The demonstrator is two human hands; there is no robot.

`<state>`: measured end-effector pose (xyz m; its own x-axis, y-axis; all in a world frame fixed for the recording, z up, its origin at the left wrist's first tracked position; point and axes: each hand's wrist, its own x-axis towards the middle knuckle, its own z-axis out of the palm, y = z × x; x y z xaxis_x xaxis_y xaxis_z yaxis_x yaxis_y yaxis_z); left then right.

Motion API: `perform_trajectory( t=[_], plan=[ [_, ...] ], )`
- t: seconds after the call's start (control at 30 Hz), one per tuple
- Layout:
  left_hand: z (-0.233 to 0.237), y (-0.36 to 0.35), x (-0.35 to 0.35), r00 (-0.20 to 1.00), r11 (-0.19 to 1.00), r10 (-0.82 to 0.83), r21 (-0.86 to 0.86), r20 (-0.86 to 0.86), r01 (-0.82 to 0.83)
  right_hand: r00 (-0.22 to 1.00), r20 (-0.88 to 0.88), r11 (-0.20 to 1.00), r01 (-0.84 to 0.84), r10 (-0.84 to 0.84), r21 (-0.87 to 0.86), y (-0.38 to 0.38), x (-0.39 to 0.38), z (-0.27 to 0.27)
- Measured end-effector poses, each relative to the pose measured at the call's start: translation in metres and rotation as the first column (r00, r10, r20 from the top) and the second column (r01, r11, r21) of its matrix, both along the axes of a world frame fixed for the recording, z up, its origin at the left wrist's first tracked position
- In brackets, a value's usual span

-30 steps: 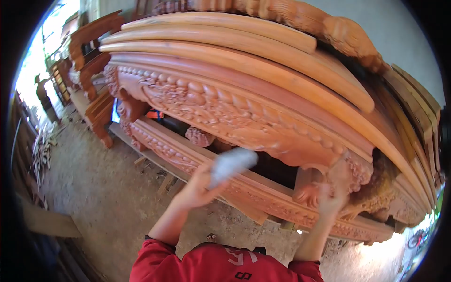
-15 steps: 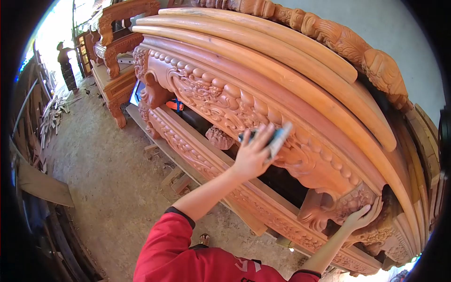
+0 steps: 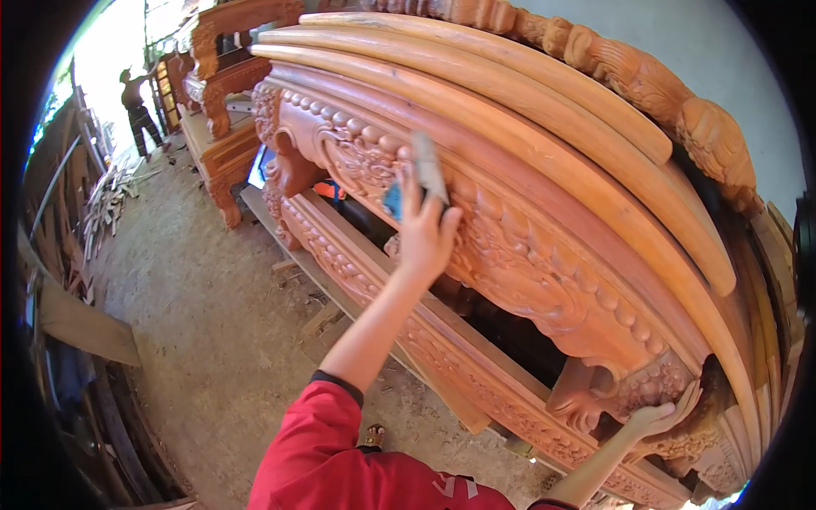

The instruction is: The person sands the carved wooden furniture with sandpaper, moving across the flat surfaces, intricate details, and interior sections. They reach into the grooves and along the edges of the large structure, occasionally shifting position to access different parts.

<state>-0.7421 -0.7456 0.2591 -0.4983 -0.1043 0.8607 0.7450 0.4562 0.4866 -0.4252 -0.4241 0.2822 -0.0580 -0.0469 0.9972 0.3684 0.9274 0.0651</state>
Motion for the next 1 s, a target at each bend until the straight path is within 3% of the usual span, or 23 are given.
perform_trajectory(
  t=[0.03, 0.27, 0.33, 0.4, 0.47, 0.53, 0.6, 0.63, 0.7, 0.77, 0.8, 0.83, 0.87, 0.93, 0.97, 1.0],
  plan=[
    [0.002, 0.006, 0.001, 0.997, 0.999, -0.034, 0.04, -0.068, 0.037, 1.0, 0.005, 1.0, 0.007, -0.007, 0.009, 0.002, 0.0, -0.001],
    [-0.001, 0.009, 0.003, 0.997, 0.994, 0.036, 0.106, -0.069, -0.028, 0.998, 0.034, 0.999, 0.044, -0.045, 0.032, 0.001, 0.002, 0.0],
    [-0.003, -0.003, 0.002, 1.0, 0.977, 0.008, 0.214, -0.017, -0.004, 0.999, 0.027, 0.999, 0.038, -0.039, 0.031, 0.0, 0.001, 0.0],
    [0.004, -0.011, -0.005, 0.986, 0.96, 0.089, 0.275, -0.143, -0.047, 0.999, 0.019, 0.999, 0.035, -0.036, 0.028, 0.001, 0.001, 0.0],
    [-0.008, -0.001, -0.013, 0.994, 0.968, 0.032, 0.253, -0.103, -0.005, 0.999, 0.022, 0.999, 0.044, -0.045, 0.03, 0.003, 0.002, -0.001],
    [-0.01, 0.026, -0.003, 0.976, 0.996, 0.062, 0.072, -0.208, -0.048, 0.999, 0.021, 0.999, 0.041, -0.041, 0.024, 0.0, 0.002, -0.001],
    [-0.009, 0.037, 0.032, 0.98, 0.938, -0.016, -0.341, -0.201, -0.055, 0.997, 0.04, 0.998, 0.068, -0.068, 0.007, 0.0, 0.002, -0.001],
    [-0.014, 0.038, 0.037, 0.979, 0.939, -0.02, -0.341, -0.201, -0.05, 0.997, 0.04, 0.997, 0.073, -0.073, 0.007, 0.0, 0.002, -0.002],
    [-0.025, 0.042, 0.042, 0.831, 0.878, -0.241, -0.478, -0.501, -0.033, 0.993, 0.04, 0.993, 0.115, -0.115, -0.004, 0.003, 0.003, -0.004],
    [-0.027, 0.029, 0.022, 0.875, 0.897, -0.198, -0.441, -0.441, -0.02, 0.992, 0.028, 0.992, 0.125, -0.125, -0.003, 0.001, 0.002, -0.004],
    [-0.022, 0.018, 0.01, 0.965, 0.816, -0.068, -0.57, -0.254, -0.093, 0.991, 0.018, 0.991, 0.13, -0.13, -0.009, 0.001, 0.002, -0.005],
    [-0.025, 0.012, -0.008, 0.989, 0.892, 0.098, -0.432, -0.109, -0.136, 0.991, 0.02, 0.991, 0.135, -0.135, -0.018, 0.002, 0.003, -0.006],
    [-0.007, 0.002, -0.015, 0.987, 0.999, -0.026, -0.038, 0.16, 0.033, 0.989, 0.019, 0.989, 0.144, -0.143, -0.018, 0.003, 0.003, -0.006],
    [-0.024, -0.035, -0.061, 0.976, 0.984, 0.161, -0.056, -0.145, -0.171, 0.987, 0.016, 0.987, 0.158, -0.158, -0.041, 0.001, 0.002, -0.007],
    [-0.019, -0.034, -0.056, 0.977, 0.985, 0.154, -0.061, -0.147, -0.164, 0.985, 0.02, 0.984, 0.174, -0.174, -0.039, 0.002, 0.003, -0.008],
    [-0.009, -0.031, -0.047, 0.999, 0.993, 0.042, -0.11, -0.011, -0.043, 0.984, 0.018, 0.983, 0.18, -0.179, -0.045, 0.002, 0.003, -0.007]
  ],
)
